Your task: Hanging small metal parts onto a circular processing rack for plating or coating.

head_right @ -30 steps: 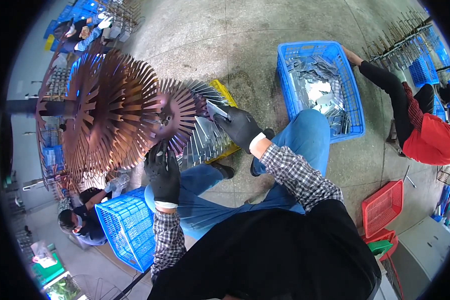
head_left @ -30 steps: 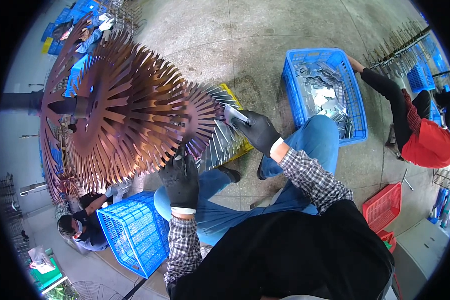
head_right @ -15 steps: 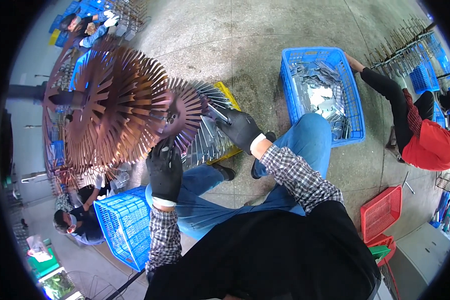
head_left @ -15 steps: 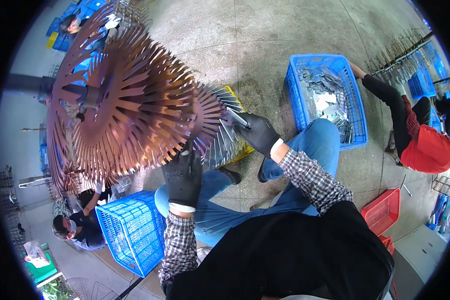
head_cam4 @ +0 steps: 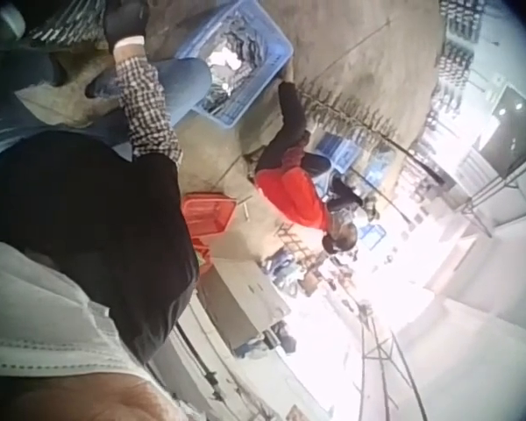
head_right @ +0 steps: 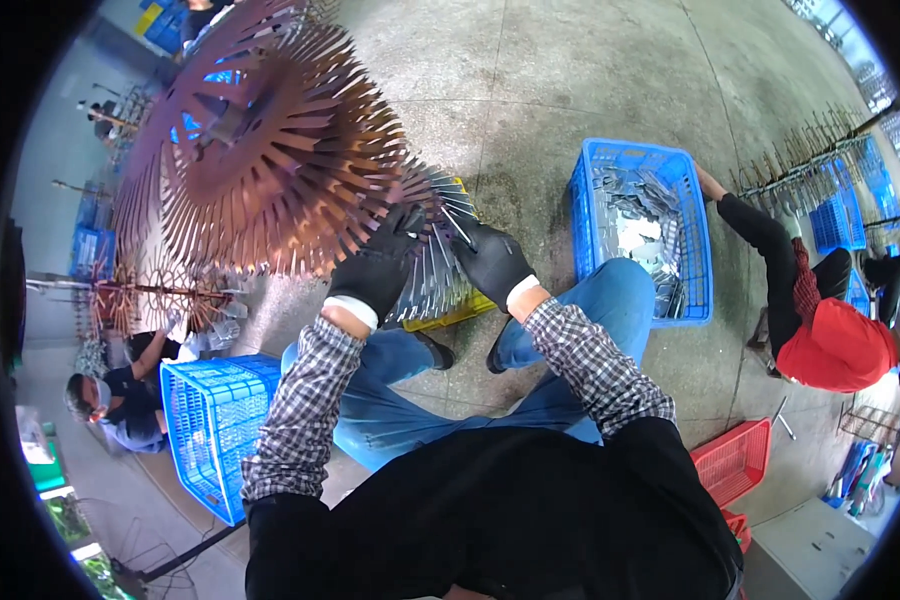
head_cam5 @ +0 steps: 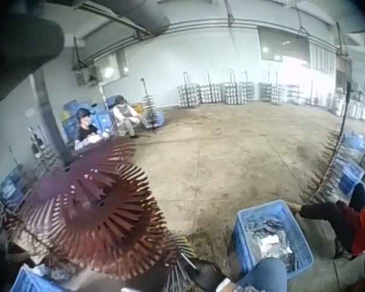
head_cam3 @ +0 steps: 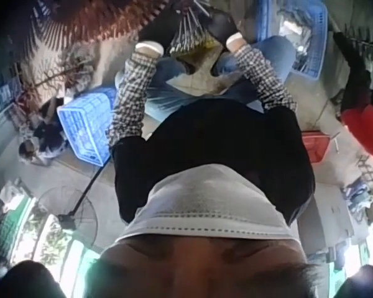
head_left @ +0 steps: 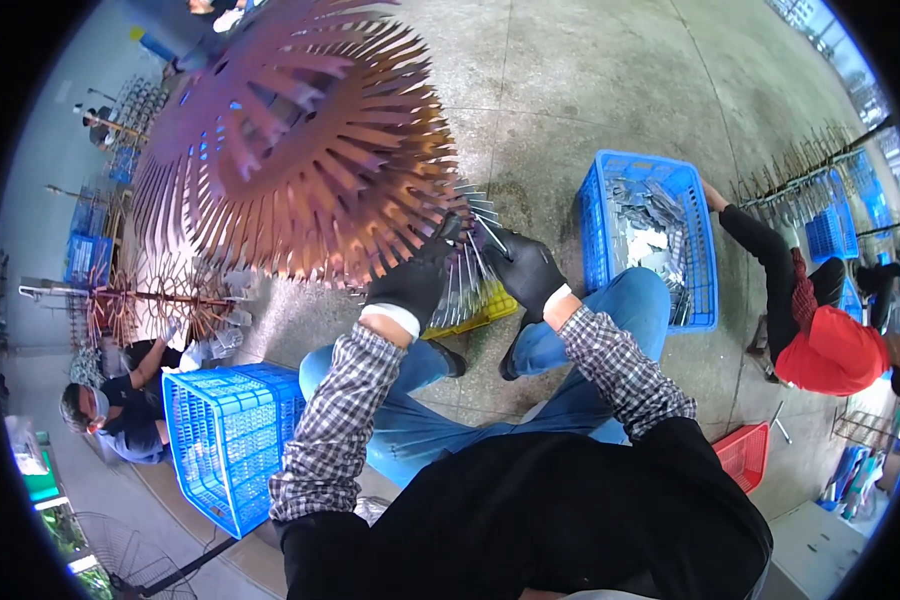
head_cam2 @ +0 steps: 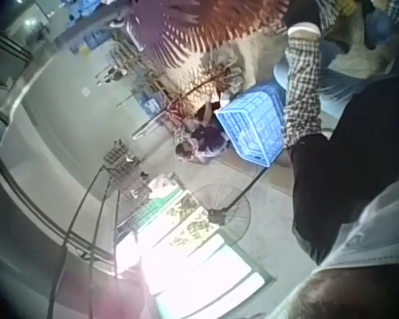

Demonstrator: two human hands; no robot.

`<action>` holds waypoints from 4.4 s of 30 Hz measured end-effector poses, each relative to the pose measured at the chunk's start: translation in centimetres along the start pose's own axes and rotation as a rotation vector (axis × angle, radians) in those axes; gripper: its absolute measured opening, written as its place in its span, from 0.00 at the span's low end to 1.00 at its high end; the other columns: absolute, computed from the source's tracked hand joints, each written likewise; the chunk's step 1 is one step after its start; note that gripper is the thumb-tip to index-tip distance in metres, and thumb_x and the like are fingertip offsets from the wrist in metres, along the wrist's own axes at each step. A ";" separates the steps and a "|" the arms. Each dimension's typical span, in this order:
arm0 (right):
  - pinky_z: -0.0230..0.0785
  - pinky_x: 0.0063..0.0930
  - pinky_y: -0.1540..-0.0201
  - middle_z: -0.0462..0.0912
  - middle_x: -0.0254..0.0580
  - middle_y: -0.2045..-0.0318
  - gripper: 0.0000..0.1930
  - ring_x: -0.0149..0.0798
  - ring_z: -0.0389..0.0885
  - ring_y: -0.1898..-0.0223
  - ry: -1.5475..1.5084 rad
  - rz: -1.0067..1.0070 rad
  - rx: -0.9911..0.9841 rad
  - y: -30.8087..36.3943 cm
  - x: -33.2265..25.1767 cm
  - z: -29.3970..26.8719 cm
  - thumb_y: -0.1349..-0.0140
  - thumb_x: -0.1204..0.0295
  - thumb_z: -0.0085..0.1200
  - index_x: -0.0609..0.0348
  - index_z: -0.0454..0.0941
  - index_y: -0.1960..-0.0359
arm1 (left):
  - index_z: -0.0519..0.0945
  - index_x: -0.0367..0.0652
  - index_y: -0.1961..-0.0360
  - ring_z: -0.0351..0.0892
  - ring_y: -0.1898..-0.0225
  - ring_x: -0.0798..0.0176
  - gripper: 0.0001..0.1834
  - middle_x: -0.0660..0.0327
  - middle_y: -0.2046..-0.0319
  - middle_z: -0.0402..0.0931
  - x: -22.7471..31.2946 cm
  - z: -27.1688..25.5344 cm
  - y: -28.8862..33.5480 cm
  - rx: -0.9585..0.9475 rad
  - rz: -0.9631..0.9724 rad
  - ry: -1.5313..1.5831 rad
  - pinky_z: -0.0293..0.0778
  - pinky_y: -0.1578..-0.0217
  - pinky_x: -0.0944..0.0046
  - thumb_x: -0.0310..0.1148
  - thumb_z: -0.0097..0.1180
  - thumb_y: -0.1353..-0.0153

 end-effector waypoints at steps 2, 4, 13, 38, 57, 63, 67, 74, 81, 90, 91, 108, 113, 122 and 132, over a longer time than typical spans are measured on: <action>0.75 0.36 0.60 0.89 0.48 0.60 0.18 0.48 0.86 0.65 -0.013 0.003 -0.009 0.0 0.1 0.0 0.34 0.72 0.58 0.56 0.83 0.42 | 0.66 0.56 0.23 0.75 0.32 0.53 0.31 0.60 0.22 0.62 0.5 0.3 -0.3 0.009 0.025 0.028 0.76 0.41 0.56 0.37 0.46 0.27; 0.75 0.35 0.60 0.89 0.48 0.59 0.18 0.47 0.86 0.65 -0.007 -0.014 -0.010 0.0 0.1 0.1 0.34 0.72 0.58 0.56 0.83 0.42 | 0.66 0.56 0.23 0.72 0.30 0.54 0.31 0.61 0.22 0.61 0.3 0.7 -0.4 -0.002 0.017 0.058 0.73 0.38 0.57 0.37 0.46 0.26; 0.76 0.34 0.61 0.89 0.47 0.57 0.20 0.47 0.87 0.64 0.040 -0.139 -0.012 0.2 -1.6 0.0 0.33 0.73 0.56 0.54 0.82 0.40 | 0.63 0.57 0.21 0.58 0.21 0.58 0.31 0.64 0.21 0.58 -0.2 4.1 -0.7 -0.120 0.019 0.390 0.55 0.24 0.59 0.36 0.45 0.25; 0.78 0.40 0.43 0.84 0.54 0.42 0.33 0.54 0.85 0.46 0.179 -0.440 -0.026 1.2 -1.1 -3.9 0.33 0.65 0.58 0.59 0.67 0.26 | 0.73 0.51 0.28 0.72 0.31 0.52 0.27 0.59 0.26 0.66 0.2 -1.5 0.0 -0.146 0.157 0.194 0.71 0.38 0.59 0.35 0.45 0.27; 0.77 0.54 0.49 0.87 0.49 0.47 0.21 0.57 0.86 0.50 0.962 1.084 -0.204 24.4 49.5 -16.9 0.34 0.54 0.51 0.48 0.87 0.48 | 0.89 0.45 0.55 0.84 0.74 0.47 0.12 0.55 0.70 0.88 -6.0 -2.5 6.2 0.320 -0.190 -0.117 0.76 0.76 0.52 0.39 0.62 0.32; 0.78 0.50 0.58 0.90 0.45 0.61 0.16 0.54 0.88 0.60 0.889 0.960 -0.180 21.3 45.6 -16.9 0.34 0.58 0.50 0.49 0.89 0.63 | 0.89 0.45 0.62 0.84 0.74 0.48 0.10 0.55 0.71 0.87 -5.1 -4.0 5.4 0.366 -0.171 -0.022 0.75 0.75 0.53 0.39 0.62 0.33; 0.77 0.50 0.59 0.90 0.46 0.63 0.15 0.55 0.88 0.62 1.004 0.856 -0.292 22.3 49.1 -14.7 0.35 0.58 0.51 0.50 0.89 0.64 | 0.89 0.44 0.64 0.82 0.76 0.49 0.11 0.56 0.71 0.87 -5.1 -3.4 5.5 0.336 -0.148 -0.062 0.74 0.76 0.52 0.39 0.61 0.33; 0.76 0.51 0.60 0.90 0.47 0.66 0.14 0.55 0.88 0.64 1.133 0.664 -0.424 24.4 51.4 -14.0 0.36 0.58 0.53 0.51 0.89 0.66 | 0.87 0.46 0.55 0.81 0.68 0.46 0.13 0.54 0.63 0.84 -5.6 -1.0 5.2 0.207 -0.181 -0.100 0.73 0.70 0.50 0.41 0.60 0.33; 0.76 0.51 0.59 0.89 0.49 0.65 0.14 0.57 0.87 0.64 0.931 0.386 -0.309 23.0 39.9 -18.6 0.38 0.58 0.56 0.52 0.88 0.68 | 0.86 0.46 0.57 0.80 0.69 0.45 0.13 0.53 0.63 0.83 -5.3 -1.9 5.9 0.225 -0.177 -0.045 0.73 0.69 0.49 0.41 0.60 0.34; 0.78 0.51 0.56 0.89 0.54 0.60 0.25 0.61 0.86 0.59 0.758 0.875 0.084 26.6 40.0 -31.0 0.31 0.48 0.50 0.58 0.89 0.60 | 0.85 0.45 0.46 0.80 0.65 0.45 0.17 0.49 0.65 0.82 -5.5 -0.1 4.6 -0.157 -0.182 -0.055 0.73 0.64 0.46 0.38 0.53 0.29; 0.75 0.52 0.58 0.89 0.55 0.61 0.26 0.61 0.85 0.61 0.634 0.781 0.347 26.2 38.0 -32.4 0.29 0.50 0.47 0.61 0.88 0.60 | 0.85 0.45 0.46 0.80 0.65 0.45 0.17 0.49 0.65 0.82 -3.7 -1.8 4.0 -0.196 -0.100 -0.020 0.73 0.64 0.46 0.38 0.53 0.29; 0.70 0.19 0.69 0.83 0.37 0.74 0.12 0.28 0.76 0.76 -0.889 0.474 0.162 10.5 -1.6 -17.0 0.27 0.70 0.58 0.67 0.83 0.51 | 0.82 0.36 0.45 0.81 0.55 0.58 0.18 0.54 0.51 0.83 8.0 -14.1 4.3 -0.051 -0.066 1.166 0.78 0.50 0.60 0.27 0.41 0.26; 0.72 0.20 0.66 0.84 0.39 0.68 0.12 0.26 0.76 0.72 -0.972 0.473 0.077 9.9 -5.2 -11.5 0.26 0.68 0.58 0.66 0.84 0.52 | 0.77 0.39 0.43 0.79 0.64 0.66 0.15 0.57 0.59 0.84 10.7 -8.2 5.7 -0.331 -0.377 1.647 0.73 0.65 0.69 0.35 0.48 0.22; 0.74 0.32 0.58 0.85 0.38 0.55 0.17 0.38 0.82 0.63 0.511 -0.465 0.198 9.4 -14.6 -14.6 0.37 0.75 0.60 0.56 0.83 0.46 | 0.81 0.37 0.54 0.76 0.74 0.67 0.15 0.59 0.69 0.83 9.8 -3.5 8.2 -0.560 -0.689 1.960 0.73 0.69 0.68 0.39 0.51 0.23; 0.74 0.35 0.59 0.85 0.40 0.57 0.19 0.44 0.82 0.65 0.368 -0.288 0.015 7.2 -8.6 -10.8 0.38 0.72 0.60 0.55 0.81 0.45 | 0.83 0.36 0.63 0.76 0.74 0.67 0.22 0.59 0.72 0.82 9.1 -6.4 5.2 -0.528 -0.268 1.529 0.73 0.69 0.66 0.39 0.44 0.20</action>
Point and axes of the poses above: each hand's wrist, its own y-axis away from the middle knuckle, its own z-axis out of the palm, x = y × z, the point moved 10 cm from there along -y, towards the middle knuckle
